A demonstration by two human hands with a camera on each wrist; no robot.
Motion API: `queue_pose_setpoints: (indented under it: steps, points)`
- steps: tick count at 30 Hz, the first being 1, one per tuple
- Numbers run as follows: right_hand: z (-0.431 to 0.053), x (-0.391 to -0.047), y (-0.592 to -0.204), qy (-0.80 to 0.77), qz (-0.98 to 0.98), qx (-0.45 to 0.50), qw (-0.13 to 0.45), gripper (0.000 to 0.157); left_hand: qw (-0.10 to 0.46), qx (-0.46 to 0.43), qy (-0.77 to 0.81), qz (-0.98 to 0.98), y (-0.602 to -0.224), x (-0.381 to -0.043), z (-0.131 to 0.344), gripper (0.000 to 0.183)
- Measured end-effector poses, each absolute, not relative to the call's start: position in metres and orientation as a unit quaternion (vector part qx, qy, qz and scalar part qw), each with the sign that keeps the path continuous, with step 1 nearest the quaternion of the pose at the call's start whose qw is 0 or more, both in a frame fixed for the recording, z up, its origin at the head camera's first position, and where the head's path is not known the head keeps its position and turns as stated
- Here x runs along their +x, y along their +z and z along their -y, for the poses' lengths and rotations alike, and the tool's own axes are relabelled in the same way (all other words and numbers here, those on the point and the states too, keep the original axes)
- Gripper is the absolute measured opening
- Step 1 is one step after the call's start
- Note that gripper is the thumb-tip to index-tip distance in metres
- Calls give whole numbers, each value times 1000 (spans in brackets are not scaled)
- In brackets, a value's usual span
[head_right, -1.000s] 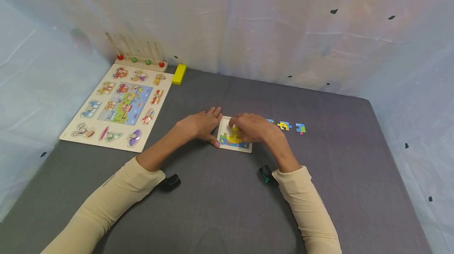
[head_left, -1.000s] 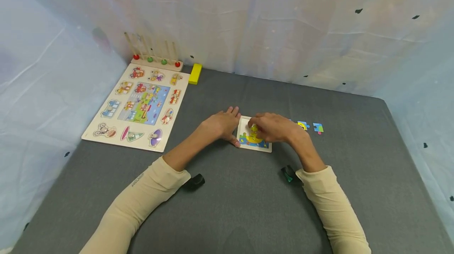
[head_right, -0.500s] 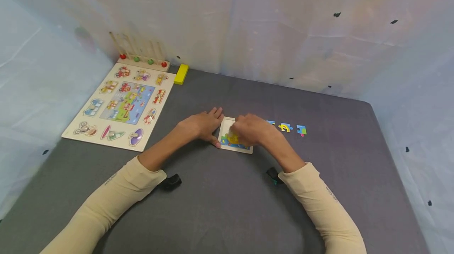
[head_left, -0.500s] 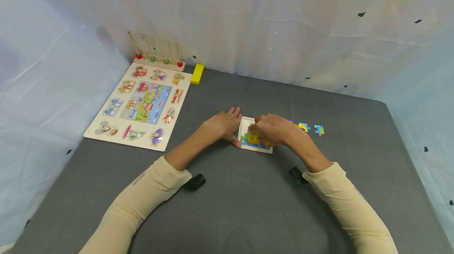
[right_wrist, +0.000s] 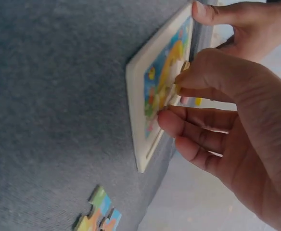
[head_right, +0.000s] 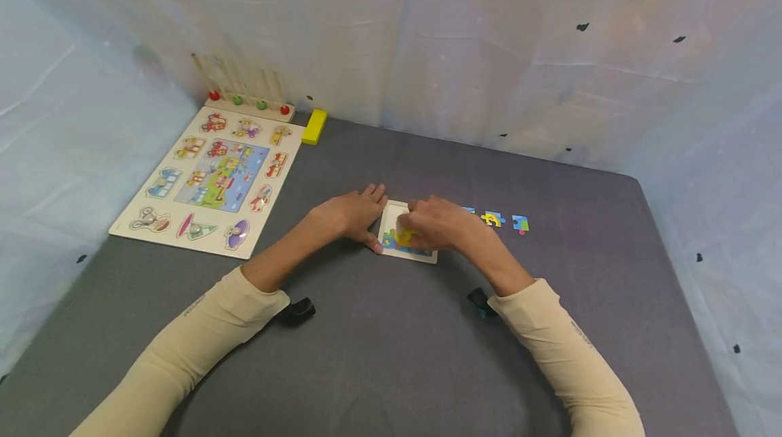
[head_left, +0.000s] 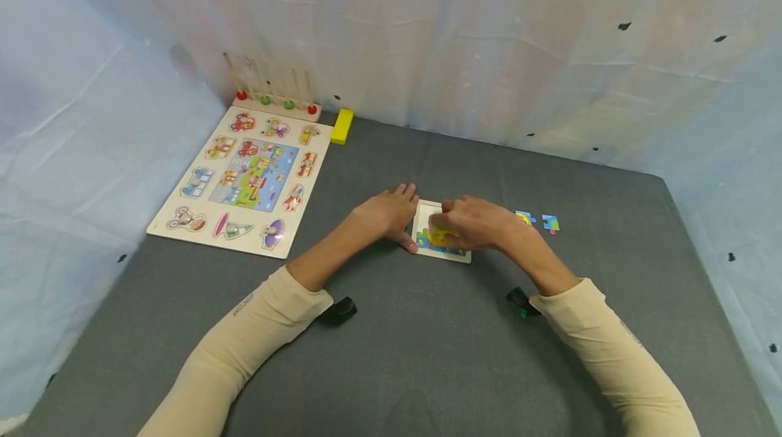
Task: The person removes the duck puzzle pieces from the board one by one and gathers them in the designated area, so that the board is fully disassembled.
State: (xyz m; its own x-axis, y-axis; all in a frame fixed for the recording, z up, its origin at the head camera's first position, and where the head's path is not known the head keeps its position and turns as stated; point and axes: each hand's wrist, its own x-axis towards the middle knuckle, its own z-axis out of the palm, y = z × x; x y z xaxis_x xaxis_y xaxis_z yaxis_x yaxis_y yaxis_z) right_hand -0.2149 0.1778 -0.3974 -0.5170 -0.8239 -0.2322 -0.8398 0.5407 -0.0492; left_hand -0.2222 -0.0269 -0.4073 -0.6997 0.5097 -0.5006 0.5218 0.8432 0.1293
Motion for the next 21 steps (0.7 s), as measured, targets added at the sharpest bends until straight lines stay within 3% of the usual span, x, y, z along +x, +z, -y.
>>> queue_pose_setpoints:
  steps: [9, 12, 21]
  points:
    - [-194, -217, -387, 4, -893, -438, 103, 44, 261, 287, -24, -921, -408, -223, 25, 117]
    - [-210, -215, -378, -17, -908, -406, 101, 43, 261, 289, -25, -921, -407, -223, 24, 118]
    - [-271, -201, -360, -63, -943, -279, 170, 37, 266, 291, -22, -919, -408, -224, 26, 117]
